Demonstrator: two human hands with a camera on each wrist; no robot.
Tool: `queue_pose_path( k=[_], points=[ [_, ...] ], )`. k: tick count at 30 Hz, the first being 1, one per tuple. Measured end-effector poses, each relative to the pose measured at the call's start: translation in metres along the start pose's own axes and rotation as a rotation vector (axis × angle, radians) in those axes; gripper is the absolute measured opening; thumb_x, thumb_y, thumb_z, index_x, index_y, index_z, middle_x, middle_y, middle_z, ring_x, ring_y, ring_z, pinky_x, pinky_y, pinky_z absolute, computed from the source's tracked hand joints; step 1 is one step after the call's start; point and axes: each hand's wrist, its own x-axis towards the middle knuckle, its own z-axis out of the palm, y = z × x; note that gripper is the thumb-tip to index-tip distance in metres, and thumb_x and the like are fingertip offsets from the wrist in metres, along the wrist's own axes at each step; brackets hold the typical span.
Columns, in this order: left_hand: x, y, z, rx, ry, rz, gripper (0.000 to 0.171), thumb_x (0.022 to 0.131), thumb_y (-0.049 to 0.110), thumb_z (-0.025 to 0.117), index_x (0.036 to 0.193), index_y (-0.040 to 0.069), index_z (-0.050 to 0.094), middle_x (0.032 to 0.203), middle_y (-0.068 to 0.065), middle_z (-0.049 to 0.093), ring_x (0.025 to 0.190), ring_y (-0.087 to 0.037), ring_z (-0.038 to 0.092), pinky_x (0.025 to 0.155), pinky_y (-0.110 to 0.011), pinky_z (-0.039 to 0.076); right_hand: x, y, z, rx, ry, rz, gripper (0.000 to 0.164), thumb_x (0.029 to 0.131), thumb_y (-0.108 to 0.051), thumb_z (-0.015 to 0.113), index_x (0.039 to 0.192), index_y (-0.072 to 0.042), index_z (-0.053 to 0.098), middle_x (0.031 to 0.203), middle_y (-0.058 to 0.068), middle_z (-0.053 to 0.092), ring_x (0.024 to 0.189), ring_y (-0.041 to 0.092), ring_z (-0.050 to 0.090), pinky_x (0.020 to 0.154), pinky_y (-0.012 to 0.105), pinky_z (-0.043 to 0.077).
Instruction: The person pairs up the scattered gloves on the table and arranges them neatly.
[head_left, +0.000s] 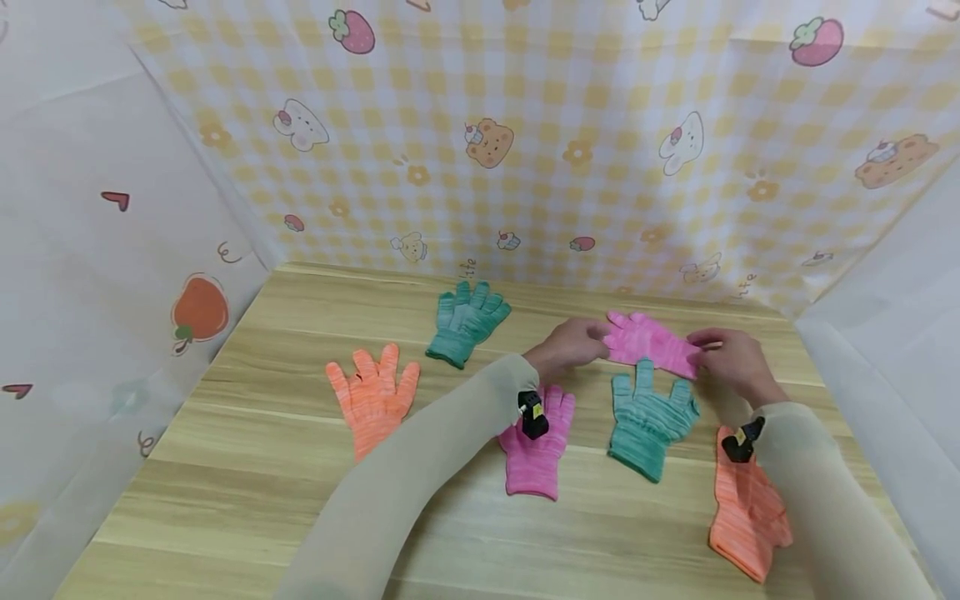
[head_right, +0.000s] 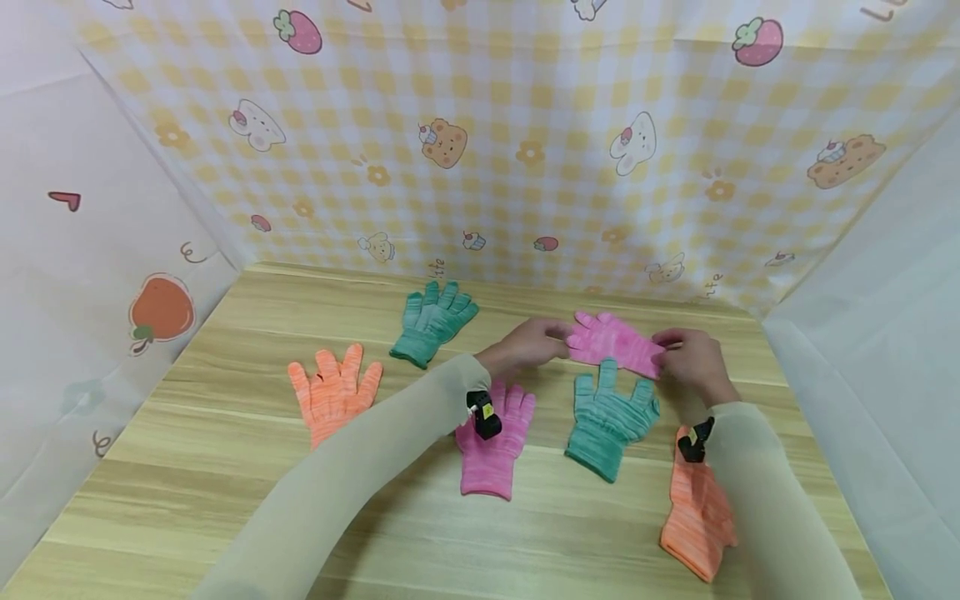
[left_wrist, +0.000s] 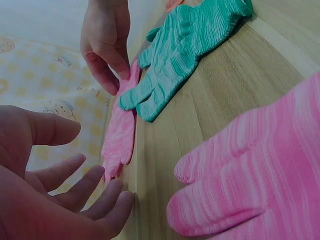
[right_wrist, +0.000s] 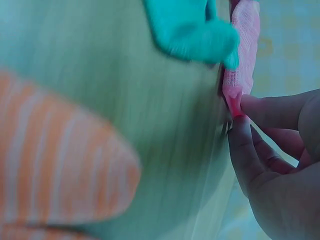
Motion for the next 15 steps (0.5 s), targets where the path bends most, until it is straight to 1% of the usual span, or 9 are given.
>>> queue_pose_path(
  k=[3,5,8,9,11,13,15],
  points=[
    [0.002,-0.002,-0.004,0.054,0.009,-0.006,0.051,0.101,0.01,0.073,0.152,0.014,0.067,0.151,-0.008,0.065,0.13,-0.027,0.065,0.102,-0.042,0.057,0.003,-0.007,0.004,0.005,-0.005,-0.029,0.04,0.104,-0.013,0.073,0.137,0.008,0.069,0.134,0.033,0.069,0.115,0.046,0.065,0.083,0.04,0.053],
    [0.002,-0.004,-0.006,0.091,0.018,-0.006,0.052,0.102,0.01,0.071,0.153,0.014,0.066,0.15,-0.008,0.066,0.122,-0.025,0.067,0.096,-0.039,0.058,0.005,-0.011,0.006,0.007,-0.01,-0.05,0.039,0.104,-0.013,0.073,0.136,0.008,0.07,0.132,0.033,0.07,0.113,0.045,0.066,0.081,0.038,0.053],
    [0.004,-0.006,-0.01,0.126,0.038,-0.016,0.052,0.103,0.011,0.07,0.154,0.015,0.065,0.148,-0.008,0.067,0.101,-0.019,0.066,0.082,-0.032,0.056,0.007,-0.015,0.009,0.02,-0.022,-0.058,0.038,0.104,-0.011,0.073,0.136,0.008,0.07,0.131,0.033,0.07,0.112,0.045,0.068,0.08,0.037,0.054],
    [0.004,-0.007,-0.011,0.139,0.044,-0.022,0.05,0.104,0.011,0.069,0.154,0.015,0.066,0.145,-0.008,0.068,0.092,-0.017,0.064,0.076,-0.03,0.054,0.008,-0.017,0.01,0.023,-0.026,-0.057,0.037,0.104,-0.011,0.073,0.136,0.007,0.07,0.131,0.032,0.07,0.113,0.046,0.069,0.08,0.036,0.054],
    [0.006,-0.008,-0.013,0.154,0.058,-0.035,0.05,0.104,0.009,0.067,0.154,0.014,0.066,0.146,-0.008,0.068,0.078,-0.015,0.058,0.066,-0.028,0.05,0.009,-0.019,0.011,0.03,-0.031,-0.048,0.036,0.104,-0.011,0.073,0.135,0.007,0.07,0.131,0.032,0.07,0.114,0.047,0.07,0.079,0.034,0.056],
    [0.007,-0.008,-0.015,0.165,0.072,-0.052,0.05,0.104,0.008,0.066,0.153,0.012,0.066,0.148,-0.008,0.068,0.069,-0.014,0.053,0.061,-0.026,0.046,0.01,-0.021,0.012,0.032,-0.037,-0.036,0.037,0.104,-0.011,0.073,0.136,0.007,0.07,0.131,0.033,0.07,0.114,0.048,0.07,0.077,0.033,0.056],
    [0.009,-0.008,-0.017,0.169,0.084,-0.067,0.049,0.103,0.007,0.066,0.152,0.011,0.066,0.148,-0.007,0.068,0.066,-0.013,0.051,0.059,-0.026,0.044,0.01,-0.023,0.012,0.025,-0.041,-0.025,0.037,0.103,-0.012,0.073,0.135,0.007,0.07,0.13,0.033,0.07,0.113,0.047,0.07,0.077,0.033,0.056]
  ],
)
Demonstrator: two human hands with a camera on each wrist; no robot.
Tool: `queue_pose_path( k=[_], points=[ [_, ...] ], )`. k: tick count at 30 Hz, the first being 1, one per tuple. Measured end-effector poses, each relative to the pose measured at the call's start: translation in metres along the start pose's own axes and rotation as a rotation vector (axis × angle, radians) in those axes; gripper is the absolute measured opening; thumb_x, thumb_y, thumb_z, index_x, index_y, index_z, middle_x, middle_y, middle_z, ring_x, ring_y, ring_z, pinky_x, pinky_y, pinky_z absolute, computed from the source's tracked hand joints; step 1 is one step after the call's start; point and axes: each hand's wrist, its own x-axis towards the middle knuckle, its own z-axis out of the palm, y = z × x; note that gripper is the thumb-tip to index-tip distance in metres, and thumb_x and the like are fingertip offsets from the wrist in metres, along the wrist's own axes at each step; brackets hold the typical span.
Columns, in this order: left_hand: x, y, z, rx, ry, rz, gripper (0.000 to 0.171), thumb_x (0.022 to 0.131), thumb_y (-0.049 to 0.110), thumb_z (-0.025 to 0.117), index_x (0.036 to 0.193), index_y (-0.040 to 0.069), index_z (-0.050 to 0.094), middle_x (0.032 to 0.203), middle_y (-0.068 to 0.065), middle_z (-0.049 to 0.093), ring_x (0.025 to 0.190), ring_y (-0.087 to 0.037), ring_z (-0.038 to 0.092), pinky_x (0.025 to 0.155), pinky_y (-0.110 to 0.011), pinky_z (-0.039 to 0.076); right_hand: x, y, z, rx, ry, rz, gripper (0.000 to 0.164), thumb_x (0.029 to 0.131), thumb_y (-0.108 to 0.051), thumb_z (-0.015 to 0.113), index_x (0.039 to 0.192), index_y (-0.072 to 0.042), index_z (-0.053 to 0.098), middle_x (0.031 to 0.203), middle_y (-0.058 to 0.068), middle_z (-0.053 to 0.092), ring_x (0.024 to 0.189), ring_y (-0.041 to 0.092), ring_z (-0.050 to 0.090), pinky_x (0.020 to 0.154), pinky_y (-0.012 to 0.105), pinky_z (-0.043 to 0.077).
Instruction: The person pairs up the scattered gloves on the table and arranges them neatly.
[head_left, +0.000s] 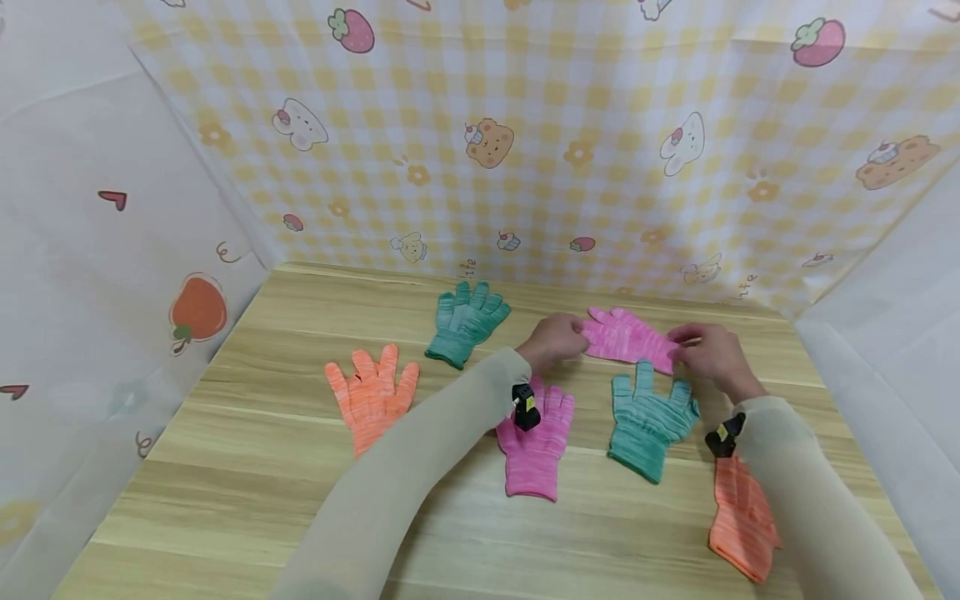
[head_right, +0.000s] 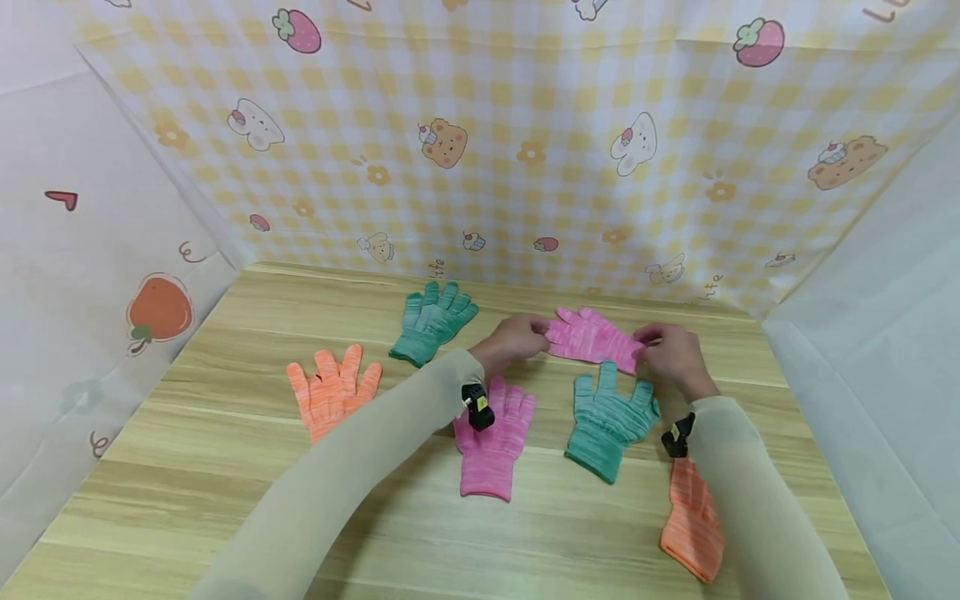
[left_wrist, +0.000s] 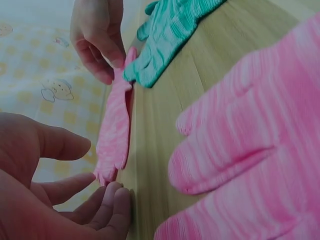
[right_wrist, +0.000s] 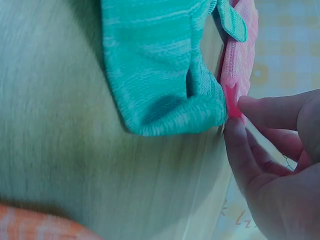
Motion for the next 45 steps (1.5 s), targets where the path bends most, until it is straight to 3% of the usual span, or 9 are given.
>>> queue_pose_path(
  k=[3,10,17,20,26,32,36,39,45],
  points=[
    [0.001,0.0,-0.001,-0.007,0.015,-0.01,0.05,0.102,0.005,0.067,0.152,0.008,0.066,0.142,-0.007,0.07,0.067,-0.013,0.052,0.061,-0.025,0.045,0.0,-0.002,0.0,-0.014,-0.008,0.02,0.039,0.104,-0.015,0.072,0.135,0.009,0.069,0.129,0.033,0.07,0.11,0.044,0.067,0.078,0.036,0.054],
    [0.005,-0.001,-0.002,0.002,0.008,-0.017,0.049,0.103,0.003,0.064,0.152,0.009,0.067,0.109,-0.004,0.072,0.06,-0.012,0.046,0.056,-0.025,0.039,-0.001,-0.003,-0.003,-0.003,-0.024,0.082,0.044,0.106,-0.021,0.07,0.134,0.012,0.067,0.119,0.028,0.072,0.101,0.035,0.067,0.077,0.036,0.053],
    [0.007,0.0,-0.001,0.007,0.0,-0.033,0.051,0.103,0.003,0.062,0.154,0.01,0.065,0.14,-0.005,0.072,0.06,-0.011,0.048,0.055,-0.024,0.04,0.0,-0.003,-0.001,0.011,-0.01,0.092,0.04,0.106,-0.021,0.07,0.131,0.011,0.07,0.116,0.026,0.073,0.103,0.036,0.066,0.078,0.036,0.052],
    [0.007,0.0,-0.001,0.009,0.01,-0.036,0.051,0.102,0.003,0.063,0.153,0.009,0.066,0.145,-0.007,0.07,0.063,-0.013,0.05,0.058,-0.025,0.042,0.001,-0.003,0.001,0.022,-0.006,0.088,0.038,0.107,-0.02,0.069,0.13,0.01,0.071,0.12,0.027,0.073,0.107,0.038,0.064,0.081,0.037,0.052],
    [0.003,-0.002,-0.001,-0.002,0.05,-0.028,0.044,0.1,0.005,0.068,0.144,0.007,0.071,0.134,-0.008,0.072,0.073,-0.016,0.056,0.064,-0.026,0.048,0.004,-0.002,0.003,0.029,0.01,0.066,0.033,0.108,-0.018,0.067,0.126,0.009,0.074,0.12,0.027,0.073,0.106,0.038,0.065,0.08,0.036,0.053],
    [0.008,-0.002,0.0,-0.008,0.045,-0.069,0.035,0.1,0.006,0.07,0.135,0.006,0.074,0.103,-0.006,0.07,0.071,-0.017,0.055,0.064,-0.027,0.047,0.004,-0.003,0.004,0.04,0.014,0.062,0.03,0.109,-0.016,0.067,0.123,0.008,0.074,0.117,0.025,0.074,0.102,0.034,0.066,0.077,0.033,0.053],
    [0.021,-0.009,0.002,-0.002,0.041,-0.083,0.016,0.095,0.004,0.071,0.11,0.007,0.077,0.085,-0.003,0.063,0.067,-0.017,0.055,0.059,-0.029,0.045,0.003,-0.004,0.005,0.055,0.009,0.074,0.029,0.11,-0.016,0.067,0.123,0.008,0.074,0.115,0.023,0.074,0.1,0.033,0.065,0.077,0.032,0.054],
    [0.023,-0.012,0.001,0.026,0.046,-0.058,0.006,0.095,0.006,0.072,0.098,0.008,0.077,0.085,-0.003,0.065,0.067,-0.017,0.056,0.057,-0.03,0.045,0.002,-0.005,0.005,0.057,0.01,0.071,0.029,0.11,-0.017,0.066,0.123,0.008,0.074,0.115,0.023,0.074,0.1,0.033,0.065,0.076,0.032,0.054],
    [0.011,-0.01,-0.002,0.107,0.087,0.017,0.008,0.098,0.008,0.075,0.102,0.008,0.082,0.101,-0.003,0.074,0.08,-0.016,0.059,0.064,-0.026,0.046,0.002,-0.005,0.005,0.062,0.009,0.062,0.029,0.111,-0.018,0.066,0.123,0.008,0.074,0.114,0.023,0.074,0.099,0.033,0.067,0.076,0.032,0.054]
  ],
)
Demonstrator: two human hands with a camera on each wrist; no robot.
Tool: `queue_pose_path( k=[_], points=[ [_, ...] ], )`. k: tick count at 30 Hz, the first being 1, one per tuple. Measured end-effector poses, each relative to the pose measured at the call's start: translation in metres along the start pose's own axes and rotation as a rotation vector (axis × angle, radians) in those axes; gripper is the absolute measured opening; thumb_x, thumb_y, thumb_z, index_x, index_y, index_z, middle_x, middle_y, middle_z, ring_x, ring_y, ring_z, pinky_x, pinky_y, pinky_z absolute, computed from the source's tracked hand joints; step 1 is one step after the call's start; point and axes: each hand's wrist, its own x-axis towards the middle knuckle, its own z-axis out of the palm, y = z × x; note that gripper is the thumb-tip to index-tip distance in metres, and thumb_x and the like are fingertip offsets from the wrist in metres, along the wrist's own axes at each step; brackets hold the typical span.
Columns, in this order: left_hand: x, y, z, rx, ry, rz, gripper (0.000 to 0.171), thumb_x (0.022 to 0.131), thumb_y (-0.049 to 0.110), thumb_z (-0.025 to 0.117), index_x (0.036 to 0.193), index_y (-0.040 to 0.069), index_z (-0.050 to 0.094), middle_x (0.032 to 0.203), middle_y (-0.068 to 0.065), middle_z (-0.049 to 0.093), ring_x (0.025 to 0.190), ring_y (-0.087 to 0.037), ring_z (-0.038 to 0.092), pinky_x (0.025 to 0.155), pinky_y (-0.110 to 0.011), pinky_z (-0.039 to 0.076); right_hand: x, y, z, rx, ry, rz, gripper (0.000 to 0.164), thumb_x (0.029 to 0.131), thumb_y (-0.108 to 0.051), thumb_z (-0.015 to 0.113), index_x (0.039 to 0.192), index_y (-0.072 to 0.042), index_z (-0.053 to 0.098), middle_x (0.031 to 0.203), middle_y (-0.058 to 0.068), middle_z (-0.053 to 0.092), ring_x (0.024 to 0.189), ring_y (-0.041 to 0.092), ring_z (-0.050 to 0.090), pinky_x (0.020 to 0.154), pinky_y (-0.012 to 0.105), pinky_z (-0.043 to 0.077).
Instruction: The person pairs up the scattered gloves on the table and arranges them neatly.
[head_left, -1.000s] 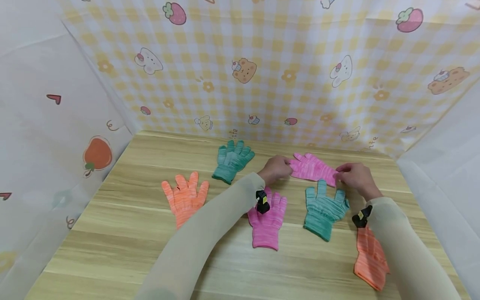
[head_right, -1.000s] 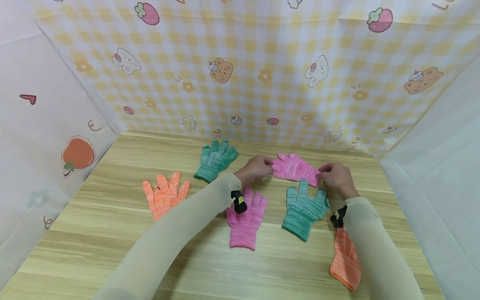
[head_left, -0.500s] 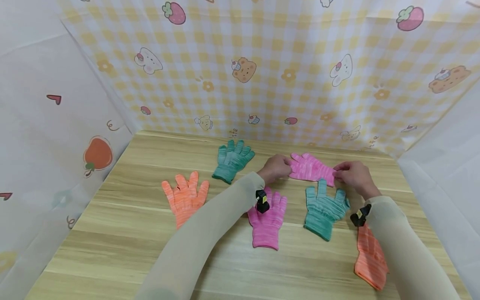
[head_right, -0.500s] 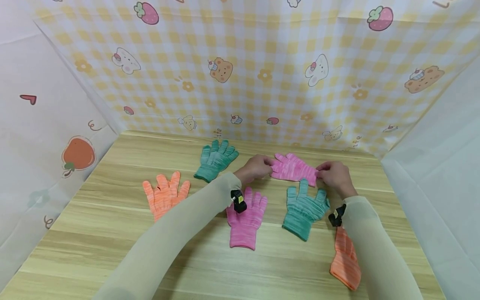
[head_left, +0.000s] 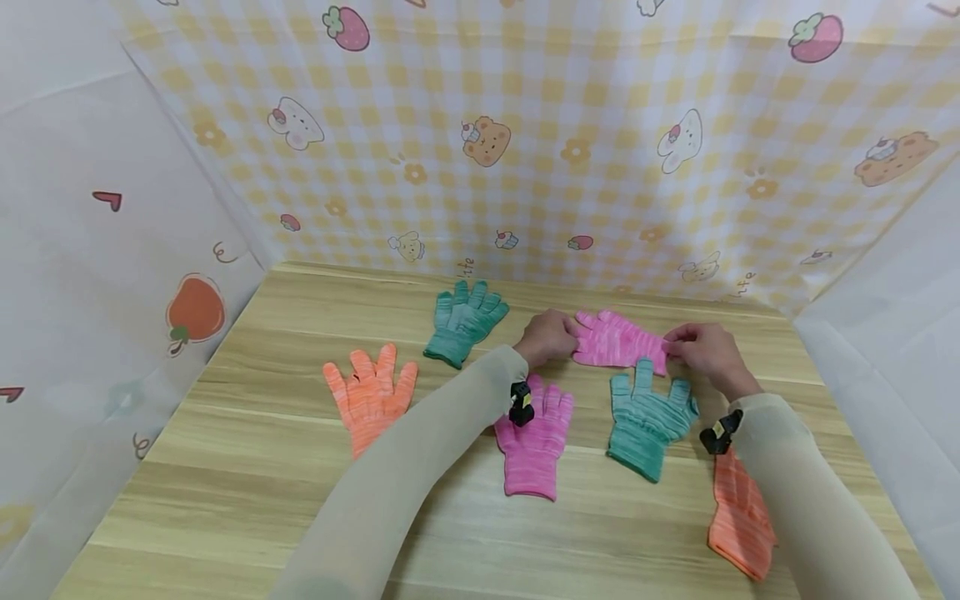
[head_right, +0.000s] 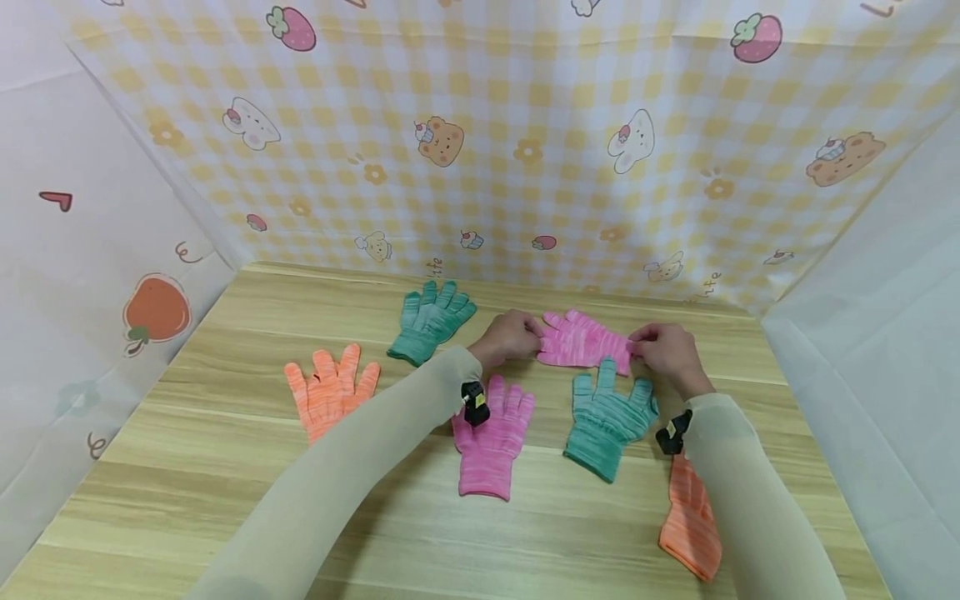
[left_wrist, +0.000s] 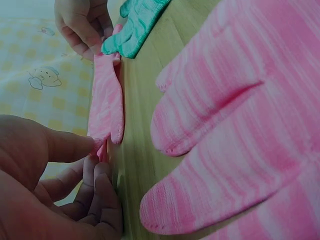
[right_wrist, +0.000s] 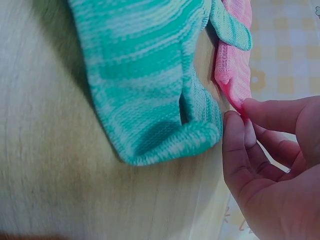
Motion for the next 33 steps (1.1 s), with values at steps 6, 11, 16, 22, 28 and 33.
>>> queue_pose_path(
  k=[6,11,16,22,28,33],
  points=[
    [-0.003,0.002,-0.003,0.02,-0.004,0.028,0.012,0.098,0.005,0.071,0.101,0.009,0.082,0.1,-0.001,0.072,0.076,-0.014,0.055,0.061,-0.024,0.043,-0.001,-0.004,-0.001,-0.003,0.002,-0.008,0.029,0.112,-0.02,0.064,0.123,0.005,0.074,0.115,0.021,0.074,0.101,0.033,0.066,0.078,0.034,0.054],
    [-0.005,0.002,-0.009,-0.012,-0.01,0.048,0.023,0.094,0.001,0.067,0.107,0.01,0.083,0.112,-0.003,0.076,0.075,-0.015,0.056,0.06,-0.025,0.043,-0.002,-0.008,-0.002,0.006,0.019,-0.012,0.03,0.113,-0.023,0.063,0.123,0.003,0.074,0.12,0.022,0.073,0.106,0.036,0.063,0.084,0.041,0.051],
    [-0.008,0.002,-0.013,-0.018,-0.009,0.047,0.025,0.097,0.003,0.065,0.113,0.011,0.083,0.123,-0.004,0.076,0.081,-0.016,0.058,0.063,-0.025,0.045,-0.003,-0.013,-0.002,0.014,0.047,-0.023,0.031,0.112,-0.025,0.064,0.124,0.002,0.074,0.124,0.024,0.072,0.11,0.038,0.062,0.089,0.045,0.048],
    [-0.008,0.002,-0.015,-0.05,-0.011,-0.002,0.021,0.103,0.006,0.063,0.115,0.009,0.08,0.116,-0.004,0.074,0.08,-0.017,0.058,0.063,-0.026,0.046,-0.001,-0.019,-0.001,0.026,0.078,-0.037,0.031,0.111,-0.023,0.066,0.124,0.005,0.074,0.119,0.023,0.074,0.104,0.033,0.065,0.083,0.038,0.05],
    [-0.001,-0.001,-0.017,-0.132,-0.031,-0.038,0.017,0.104,0.005,0.062,0.093,0.008,0.075,0.085,-0.002,0.063,0.069,-0.015,0.053,0.059,-0.026,0.043,0.002,-0.023,-0.001,0.047,0.078,-0.033,0.034,0.112,-0.025,0.064,0.126,0.005,0.072,0.12,0.023,0.073,0.102,0.033,0.067,0.079,0.034,0.052],
    [0.002,-0.002,-0.02,-0.219,-0.051,-0.076,0.034,0.102,0.002,0.06,0.07,0.012,0.054,0.071,0.001,0.051,0.061,-0.014,0.045,0.058,-0.027,0.039,0.001,-0.025,0.0,0.104,0.057,-0.004,0.035,0.113,-0.025,0.061,0.129,0.005,0.068,0.123,0.024,0.07,0.104,0.034,0.065,0.08,0.038,0.055]
  ],
)
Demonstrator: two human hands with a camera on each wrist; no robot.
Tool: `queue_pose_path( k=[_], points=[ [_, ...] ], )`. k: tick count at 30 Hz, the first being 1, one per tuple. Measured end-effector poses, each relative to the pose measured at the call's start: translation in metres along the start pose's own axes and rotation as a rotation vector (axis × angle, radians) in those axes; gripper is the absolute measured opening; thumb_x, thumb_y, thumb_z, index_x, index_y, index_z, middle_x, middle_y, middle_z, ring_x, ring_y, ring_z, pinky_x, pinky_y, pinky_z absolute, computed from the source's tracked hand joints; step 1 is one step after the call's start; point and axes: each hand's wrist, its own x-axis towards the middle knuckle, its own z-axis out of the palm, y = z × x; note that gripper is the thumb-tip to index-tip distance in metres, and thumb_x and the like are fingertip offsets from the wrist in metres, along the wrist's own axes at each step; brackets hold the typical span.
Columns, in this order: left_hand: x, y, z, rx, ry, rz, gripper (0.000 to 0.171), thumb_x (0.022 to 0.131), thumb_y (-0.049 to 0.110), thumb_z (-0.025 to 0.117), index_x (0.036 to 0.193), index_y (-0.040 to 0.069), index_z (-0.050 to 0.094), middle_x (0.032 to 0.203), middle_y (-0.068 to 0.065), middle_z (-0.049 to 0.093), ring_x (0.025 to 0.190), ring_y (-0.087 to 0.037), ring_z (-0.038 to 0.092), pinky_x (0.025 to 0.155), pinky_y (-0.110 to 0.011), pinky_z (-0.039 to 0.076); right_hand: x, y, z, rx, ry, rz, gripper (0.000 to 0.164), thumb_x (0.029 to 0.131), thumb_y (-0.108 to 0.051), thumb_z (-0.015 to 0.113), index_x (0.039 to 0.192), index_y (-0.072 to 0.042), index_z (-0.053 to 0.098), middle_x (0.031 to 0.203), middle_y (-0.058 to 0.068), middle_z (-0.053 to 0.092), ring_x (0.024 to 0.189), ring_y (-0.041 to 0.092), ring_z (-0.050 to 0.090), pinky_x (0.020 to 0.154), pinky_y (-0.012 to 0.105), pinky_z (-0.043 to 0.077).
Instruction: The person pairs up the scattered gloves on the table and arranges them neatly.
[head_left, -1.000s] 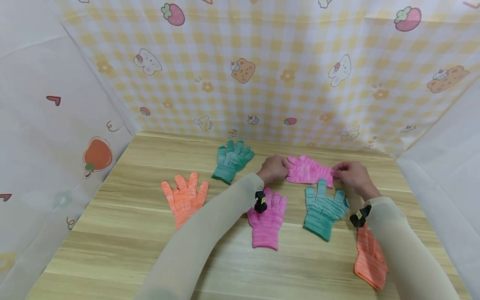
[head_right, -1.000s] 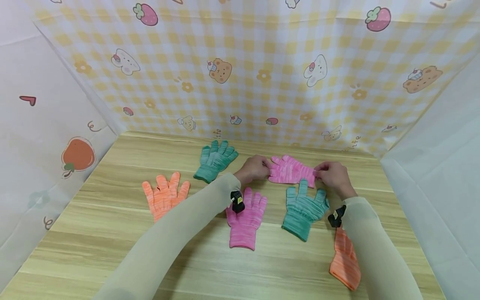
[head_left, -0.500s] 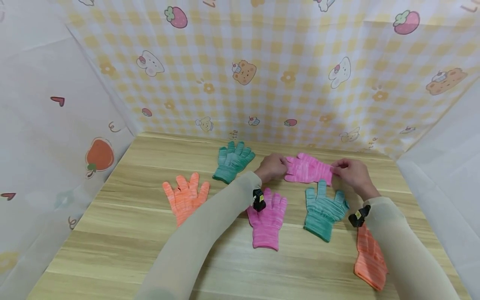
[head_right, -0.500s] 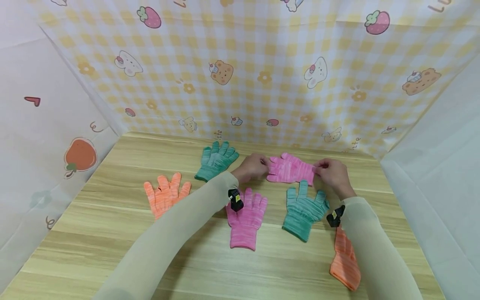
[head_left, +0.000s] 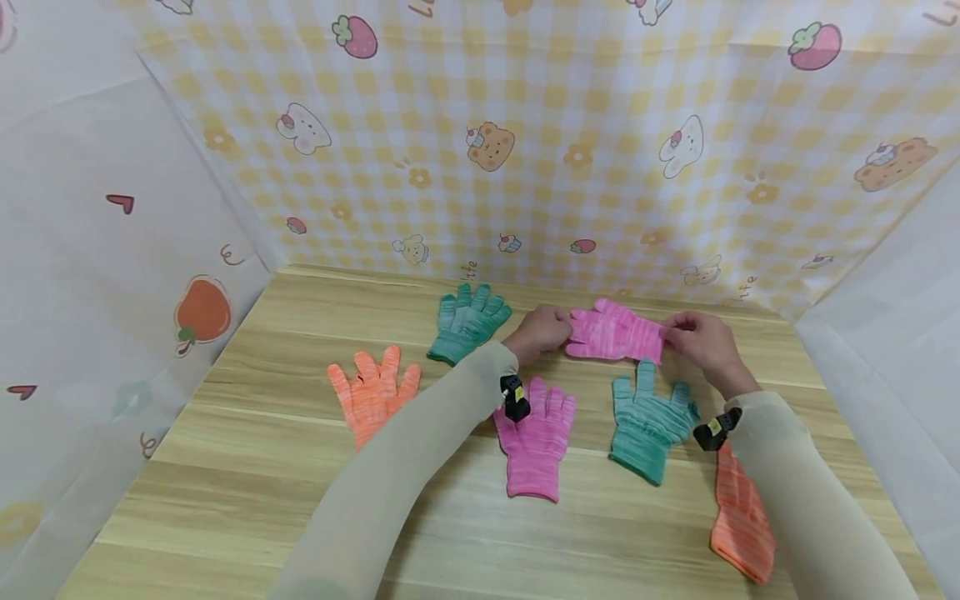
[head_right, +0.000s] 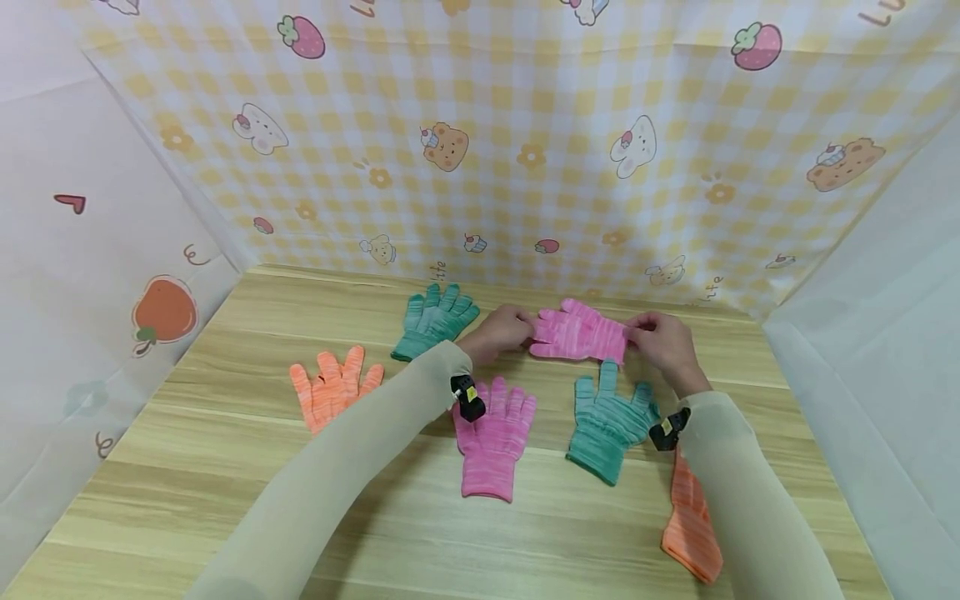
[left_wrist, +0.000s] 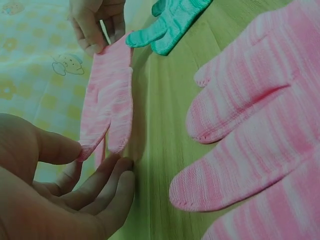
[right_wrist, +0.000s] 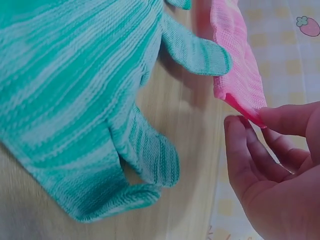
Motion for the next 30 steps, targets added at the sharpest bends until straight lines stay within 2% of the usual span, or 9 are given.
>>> queue_pose_path(
  k=[3,6,12,16,23,27,30],
  points=[
    [-0.001,0.0,-0.002,-0.043,-0.008,-0.021,0.036,0.102,0.002,0.06,0.069,0.014,0.05,0.068,0.001,0.048,0.062,-0.013,0.045,0.062,-0.029,0.041,-0.002,-0.001,0.0,0.039,-0.016,0.014,0.035,0.113,-0.024,0.061,0.131,0.006,0.066,0.123,0.023,0.069,0.103,0.032,0.066,0.081,0.037,0.058],
    [-0.002,-0.001,-0.004,-0.079,-0.009,-0.029,0.031,0.103,0.003,0.061,0.074,0.013,0.054,0.07,0.001,0.05,0.063,-0.013,0.047,0.067,-0.031,0.044,-0.005,-0.002,0.0,0.078,-0.028,0.013,0.035,0.113,-0.023,0.061,0.131,0.007,0.065,0.121,0.022,0.07,0.1,0.027,0.068,0.08,0.034,0.06],
    [-0.006,-0.002,-0.008,-0.116,-0.004,-0.012,0.032,0.101,0.002,0.062,0.073,0.013,0.053,0.071,0.002,0.05,0.064,-0.013,0.048,0.069,-0.032,0.045,-0.008,-0.005,-0.002,0.146,-0.044,0.005,0.035,0.113,-0.02,0.062,0.132,0.009,0.063,0.117,0.019,0.072,0.093,0.018,0.072,0.081,0.03,0.063],
    [-0.009,-0.002,-0.013,-0.123,0.014,0.006,0.02,0.1,0.004,0.064,0.082,0.012,0.058,0.08,0.0,0.054,0.072,-0.014,0.05,0.074,-0.033,0.047,-0.011,-0.009,-0.002,0.165,-0.042,-0.008,0.034,0.112,-0.017,0.063,0.131,0.011,0.063,0.113,0.018,0.073,0.091,0.016,0.074,0.081,0.03,0.064],
    [-0.012,-0.004,-0.019,-0.155,0.062,0.03,0.002,0.1,0.009,0.068,0.099,0.009,0.07,0.094,-0.002,0.062,0.083,-0.016,0.054,0.074,-0.029,0.047,-0.014,-0.017,-0.001,0.178,-0.045,-0.03,0.031,0.112,-0.014,0.064,0.127,0.012,0.063,0.109,0.017,0.074,0.091,0.017,0.076,0.083,0.031,0.064],
    [-0.012,-0.004,-0.022,-0.171,0.08,0.05,0.012,0.101,0.009,0.069,0.112,0.007,0.074,0.104,-0.003,0.067,0.092,-0.017,0.058,0.078,-0.028,0.05,-0.015,-0.02,-0.001,0.191,-0.052,-0.038,0.03,0.112,-0.013,0.064,0.127,0.013,0.063,0.109,0.016,0.074,0.092,0.017,0.077,0.085,0.032,0.064],
    [-0.013,-0.005,-0.025,-0.17,0.098,0.064,0.016,0.101,0.008,0.07,0.115,0.005,0.076,0.108,-0.004,0.069,0.095,-0.018,0.06,0.082,-0.029,0.051,-0.017,-0.023,0.001,0.198,-0.061,-0.041,0.03,0.112,-0.012,0.064,0.128,0.013,0.063,0.11,0.017,0.074,0.093,0.018,0.077,0.087,0.032,0.064]
  ],
)
